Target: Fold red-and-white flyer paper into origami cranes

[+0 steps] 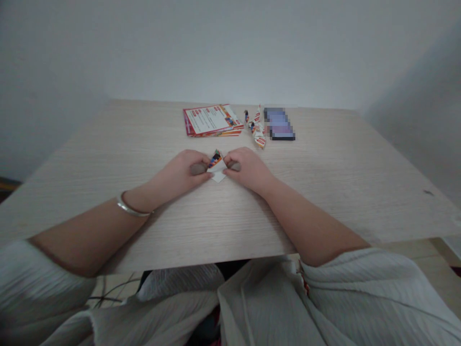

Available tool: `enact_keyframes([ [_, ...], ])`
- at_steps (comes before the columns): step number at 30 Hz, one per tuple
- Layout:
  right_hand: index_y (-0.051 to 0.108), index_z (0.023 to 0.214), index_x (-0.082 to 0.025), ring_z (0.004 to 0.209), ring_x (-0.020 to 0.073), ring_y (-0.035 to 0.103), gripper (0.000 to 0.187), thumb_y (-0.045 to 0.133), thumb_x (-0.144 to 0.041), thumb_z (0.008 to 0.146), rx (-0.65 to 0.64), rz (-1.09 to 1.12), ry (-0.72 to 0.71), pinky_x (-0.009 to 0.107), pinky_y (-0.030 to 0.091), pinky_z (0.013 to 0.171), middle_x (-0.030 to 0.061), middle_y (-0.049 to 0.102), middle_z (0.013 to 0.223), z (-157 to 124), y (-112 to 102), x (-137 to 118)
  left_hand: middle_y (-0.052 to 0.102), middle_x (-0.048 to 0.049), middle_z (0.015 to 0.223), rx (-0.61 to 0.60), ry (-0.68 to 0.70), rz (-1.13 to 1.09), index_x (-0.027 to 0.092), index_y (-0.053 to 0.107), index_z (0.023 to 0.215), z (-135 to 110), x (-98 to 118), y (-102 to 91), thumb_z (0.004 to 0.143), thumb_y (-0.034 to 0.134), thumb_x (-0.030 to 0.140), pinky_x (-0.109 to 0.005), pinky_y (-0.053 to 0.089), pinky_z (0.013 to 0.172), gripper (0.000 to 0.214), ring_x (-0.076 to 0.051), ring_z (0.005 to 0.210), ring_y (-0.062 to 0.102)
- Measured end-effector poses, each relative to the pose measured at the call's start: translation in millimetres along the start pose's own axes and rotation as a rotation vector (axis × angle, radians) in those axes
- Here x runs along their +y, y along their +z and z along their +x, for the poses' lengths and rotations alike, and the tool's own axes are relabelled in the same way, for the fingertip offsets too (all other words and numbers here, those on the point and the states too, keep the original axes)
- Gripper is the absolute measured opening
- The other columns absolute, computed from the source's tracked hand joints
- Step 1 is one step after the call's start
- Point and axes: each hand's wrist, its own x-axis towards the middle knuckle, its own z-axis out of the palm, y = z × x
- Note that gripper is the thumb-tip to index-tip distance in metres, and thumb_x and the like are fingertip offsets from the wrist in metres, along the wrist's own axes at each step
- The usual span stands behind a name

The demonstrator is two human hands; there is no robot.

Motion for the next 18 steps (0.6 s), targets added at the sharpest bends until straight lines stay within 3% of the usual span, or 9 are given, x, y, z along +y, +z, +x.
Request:
enact_keyframes([
  [5,0.077,0.09,-0.022,0.101,0.0258,0.073,0.01,0.068,-0.024,0.09,-0.07,-0.036,-0.042,0.042,0.055,0.096,0.0069,0.082,0.101,-1.0,-2.4,-3.8,0.08,-0.0072,0.097,-0.052,0.096,0.064,0.019,0.075,0.087,1.2,-5.2,-2.0,0.096,0.063,0.03,-0.042,0.055,0.094,0.019,-0.025,0.094,0.071],
  [11,0.085,0.098,-0.025,0.107,0.0255,0.076,0.023,0.066,-0.016,0.089,-0.155,-0.035,-0.148,0.044,0.057,0.102,0.0057,0.084,0.112,-2.6,-8.8,-7.5,0.081,-0.01,0.114,-0.132,0.225,0.214,0.018,0.079,0.108,0.1,-3.3,-9.8,0.101,0.056,0.026,-0.044,0.056,0.102,0.026,-0.026,0.107,0.075],
  [18,0.085,0.114,-0.023,0.117,0.0271,0.074,0.039,0.061,-0.009,0.087,-0.225,-0.165,-0.151,0.045,0.056,0.107,0.0072,0.08,0.128,-3.7,-18.0,-14.2,0.077,-0.0151,0.131,-0.218,0.354,0.399,0.012,0.077,0.124,-8.4,8.1,-18.4,0.104,0.046,0.021,-0.047,0.052,0.114,0.038,-0.03,0.124,0.071],
])
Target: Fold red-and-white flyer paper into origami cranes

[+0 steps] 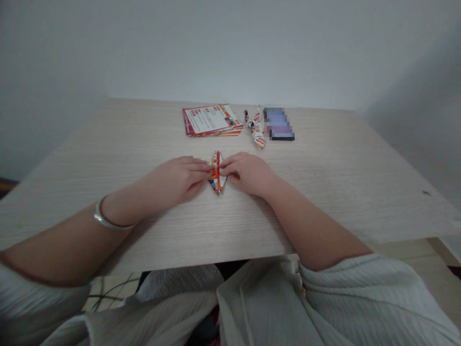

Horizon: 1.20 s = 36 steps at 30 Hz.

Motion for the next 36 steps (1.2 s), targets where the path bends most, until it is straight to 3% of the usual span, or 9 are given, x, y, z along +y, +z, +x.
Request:
enact_keyframes([
  [4,0.085,0.116,-0.021,0.122,0.0297,0.073,0.037,0.061,-0.011,0.09,-0.042,-0.092,0.055,0.047,0.056,0.109,0.0083,0.079,0.131,-0.9,-6.9,-6.2,0.074,-0.017,0.137,-0.012,-0.01,0.022,0.009,0.074,0.131,-4.5,4.3,-5.1,0.104,0.047,0.021,-0.05,0.05,0.115,0.04,-0.033,0.129,0.068],
  [9,0.085,0.115,-0.025,0.123,0.0281,0.074,0.034,0.061,-0.014,0.093,-0.068,-0.13,0.158,0.044,0.06,0.104,0.004,0.078,0.133,-3.6,-12.2,-9.7,0.074,-0.0128,0.137,-0.082,0.004,-0.027,0.012,0.074,0.132,-6.4,-1.1,-10.1,0.107,0.043,0.024,-0.045,0.048,0.116,0.041,-0.029,0.128,0.068],
  [14,0.085,0.115,-0.026,0.125,0.026,0.074,0.034,0.061,-0.015,0.094,-0.086,-0.123,0.191,0.042,0.058,0.107,0.0024,0.077,0.134,-5.8,-13.2,-8.8,0.075,-0.0085,0.135,-0.063,-0.021,-0.023,0.022,0.069,0.138,-6.9,-2.7,-12.6,0.111,0.036,0.03,-0.047,0.047,0.113,0.043,-0.026,0.124,0.069],
  [19,0.084,0.118,-0.025,0.126,0.0268,0.073,0.035,0.059,-0.015,0.096,-0.088,-0.158,0.169,0.043,0.057,0.109,0.0032,0.077,0.135,-5.6,-13.3,-8.5,0.074,-0.0123,0.125,-0.09,0.018,0.016,0.021,0.076,0.121,-5.2,0.5,-14.2,0.11,0.04,0.029,-0.045,0.051,0.105,0.039,-0.027,0.116,0.069],
  [23,0.084,0.114,-0.022,0.12,0.0284,0.075,0.034,0.058,-0.013,0.095,-0.067,-0.189,0.132,0.047,0.053,0.112,0.0075,0.08,0.129,-3.2,-11.9,-7.6,0.069,-0.0171,0.137,-0.037,0.026,0.032,0.018,0.076,0.125,-5.5,0.4,-9.3,0.108,0.045,0.028,-0.047,0.05,0.111,0.037,-0.03,0.129,0.065],
  [27,0.084,0.107,-0.019,0.122,0.0307,0.072,0.029,0.058,-0.017,0.097,-0.003,-0.189,0.092,0.053,0.045,0.12,0.0117,0.082,0.119,-1.5,-7.3,-6.3,0.061,-0.0179,0.153,0.037,0.085,-0.015,0.015,0.065,0.142,-5.8,-5.2,2.6,0.107,0.044,0.023,-0.046,0.045,0.121,0.041,-0.029,0.142,0.058],
  [30,0.081,0.118,-0.016,0.135,0.0366,0.064,0.03,0.065,-0.03,0.097,0.029,-0.151,0.072,0.056,0.043,0.121,0.0131,0.08,0.125,-2.3,-1.7,-4.4,0.066,-0.013,0.148,0.05,0.132,-0.039,0.017,0.067,0.138,-4.7,-10.9,9.6,0.107,0.046,0.025,-0.048,0.041,0.125,0.038,-0.029,0.145,0.056],
  [36,0.064,0.148,-0.012,0.151,0.0404,0.048,0.063,0.069,-0.048,0.096,-0.027,-0.176,0.062,0.061,0.037,0.127,0.0184,0.061,0.156,-4.6,9.5,3.5,0.067,-0.0139,0.145,0.058,0.098,-0.147,0.016,0.069,0.136,-2.6,-16.8,12.5,0.107,0.047,0.026,-0.043,0.046,0.122,0.037,-0.027,0.14,0.06],
])
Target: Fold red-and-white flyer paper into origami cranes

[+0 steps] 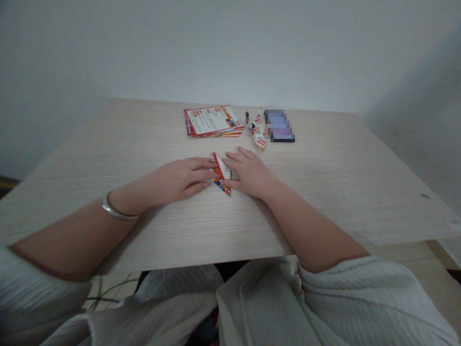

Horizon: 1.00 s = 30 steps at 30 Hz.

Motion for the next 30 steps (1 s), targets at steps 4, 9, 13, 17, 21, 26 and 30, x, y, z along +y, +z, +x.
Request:
enact_keyframes([
  [4,0.057,0.154,-0.012,0.155,0.0398,0.044,0.067,0.065,-0.048,0.099,-0.02,0.008,-0.003,0.061,0.036,0.127,0.0202,0.055,0.161,0.5,4.6,2.8,0.064,-0.0186,0.149,0.047,-0.103,-0.014,0.011,0.064,0.143,0.9,-1.0,6.5,0.109,0.044,0.029,-0.043,0.048,0.12,0.043,-0.027,0.138,0.061],
  [9,0.062,0.148,-0.008,0.152,0.0392,0.048,0.062,0.068,-0.043,0.097,-0.002,0.047,0.001,0.059,0.036,0.128,0.0214,0.06,0.156,2.2,4.0,2.3,0.063,-0.0184,0.152,0.037,-0.039,0.041,0.012,0.06,0.149,1.5,-4.0,16.3,0.11,0.044,0.037,-0.051,0.041,0.126,0.049,-0.031,0.146,0.055],
  [13,0.07,0.139,-0.012,0.144,0.0362,0.056,0.053,0.071,-0.04,0.094,0.05,0.096,0.025,0.056,0.041,0.126,0.0192,0.066,0.149,2.7,1.8,1.1,0.065,-0.0172,0.149,0.026,-0.038,0.074,0.011,0.063,0.145,3.5,-0.8,12.6,0.11,0.044,0.036,-0.052,0.038,0.128,0.047,-0.031,0.146,0.054],
  [17,0.076,0.127,-0.012,0.136,0.0324,0.064,0.036,0.062,-0.029,0.099,0.117,0.137,0.059,0.054,0.045,0.122,0.0176,0.072,0.14,2.9,1.2,1.7,0.066,-0.0212,0.142,0.039,-0.148,0.108,0.009,0.068,0.139,4.8,5.7,7.5,0.109,0.044,0.036,-0.052,0.045,0.123,0.047,-0.033,0.139,0.059],
  [21,0.078,0.122,-0.015,0.131,0.0297,0.067,0.032,0.059,-0.018,0.097,0.136,0.169,0.047,0.053,0.047,0.119,0.0151,0.076,0.134,3.1,1.4,3.0,0.069,-0.0206,0.136,0.034,-0.205,0.122,0.009,0.069,0.137,4.2,9.0,4.7,0.107,0.049,0.036,-0.051,0.053,0.114,0.046,-0.034,0.128,0.065],
  [26,0.08,0.118,-0.019,0.129,0.0293,0.067,0.03,0.062,-0.017,0.094,0.144,0.189,0.045,0.054,0.047,0.118,0.0127,0.077,0.132,3.0,1.3,3.1,0.071,-0.0164,0.134,0.025,-0.184,0.16,0.017,0.07,0.138,6.0,9.8,1.3,0.108,0.047,0.034,-0.052,0.056,0.108,0.041,-0.032,0.121,0.069],
  [30,0.08,0.118,-0.018,0.129,0.0295,0.067,0.031,0.063,-0.015,0.092,0.152,0.19,0.067,0.052,0.049,0.117,0.0139,0.077,0.133,3.3,3.0,3.7,0.069,-0.0168,0.136,0.005,-0.16,0.145,0.017,0.073,0.134,6.1,10.3,0.1,0.109,0.043,0.031,-0.05,0.054,0.111,0.041,-0.031,0.124,0.067],
])
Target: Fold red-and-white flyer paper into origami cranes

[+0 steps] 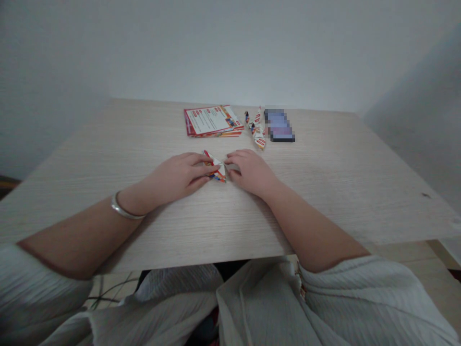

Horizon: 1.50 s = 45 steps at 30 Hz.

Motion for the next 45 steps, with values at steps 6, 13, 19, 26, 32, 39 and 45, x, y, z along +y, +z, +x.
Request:
enact_keyframes([
  [6,0.08,0.118,-0.017,0.129,0.0291,0.068,0.032,0.062,-0.013,0.091,0.006,0.026,0.01,0.052,0.049,0.116,0.0144,0.076,0.133,0.6,3.0,4.0,0.065,-0.0202,0.139,-0.032,0.018,-0.065,0.015,0.065,0.146,-1.3,0.5,2.5,0.108,0.044,0.036,-0.048,0.052,0.112,0.048,-0.031,0.126,0.064],
  [13,0.081,0.106,-0.022,0.124,0.0273,0.07,0.026,0.064,-0.012,0.089,0.042,0.084,0.001,0.051,0.05,0.115,0.0101,0.079,0.127,0.8,1.5,5.1,0.074,-0.0145,0.132,-0.029,-0.078,-0.134,0.017,0.077,0.122,4.2,4.9,-7.9,0.112,0.026,0.036,-0.064,0.038,0.12,0.056,-0.032,0.129,0.064],
  [19,0.075,0.132,-0.02,0.141,0.0294,0.06,0.044,0.06,-0.011,0.091,0.038,0.007,-0.042,0.056,0.042,0.123,0.0141,0.066,0.151,0.0,-0.2,3.1,0.073,-0.0149,0.133,-0.061,-0.048,-0.163,0.015,0.07,0.13,3.8,5.1,-7.6,0.107,0.044,0.036,-0.061,0.037,0.122,0.041,-0.03,0.125,0.066],
  [26,0.079,0.123,-0.022,0.129,0.028,0.066,0.039,0.056,-0.011,0.093,-0.046,-0.016,-0.104,0.051,0.046,0.119,0.0077,0.078,0.13,2.5,-3.0,-1.1,0.076,-0.0115,0.128,0.034,-0.053,-0.006,0.023,0.079,0.12,1.8,2.3,-4.9,0.102,0.048,0.022,-0.056,0.044,0.115,0.036,-0.03,0.122,0.067],
  [32,0.08,0.116,-0.017,0.113,0.0284,0.07,0.027,0.061,-0.02,0.098,-0.094,-0.123,-0.03,0.044,0.051,0.105,0.0114,0.081,0.117,4.4,-12.2,-13.3,0.078,-0.0133,0.124,0.04,-0.1,0.006,0.017,0.078,0.121,2.1,4.4,-6.8,0.102,0.055,0.035,-0.053,0.048,0.109,0.035,-0.033,0.12,0.068],
  [39,0.083,0.108,-0.02,0.1,0.0273,0.072,0.025,0.061,-0.029,0.101,-0.069,-0.23,0.07,0.041,0.052,0.092,0.0108,0.082,0.103,2.1,-15.0,-21.6,0.078,-0.0154,0.104,0.001,-0.175,0.04,0.012,0.074,0.109,4.9,6.4,-7.6,0.101,0.06,0.039,-0.05,0.052,0.102,0.031,-0.033,0.105,0.071],
  [45,0.084,0.104,-0.022,0.097,0.0263,0.074,0.026,0.059,-0.03,0.101,-0.014,-0.203,0.154,0.038,0.053,0.085,0.0082,0.084,0.105,0.8,-11.7,-23.0,0.077,-0.0131,0.123,-0.039,-0.144,-0.004,0.014,0.071,0.125,3.8,6.7,-8.9,0.104,0.057,0.034,-0.044,0.055,0.098,0.032,-0.031,0.112,0.071],
])
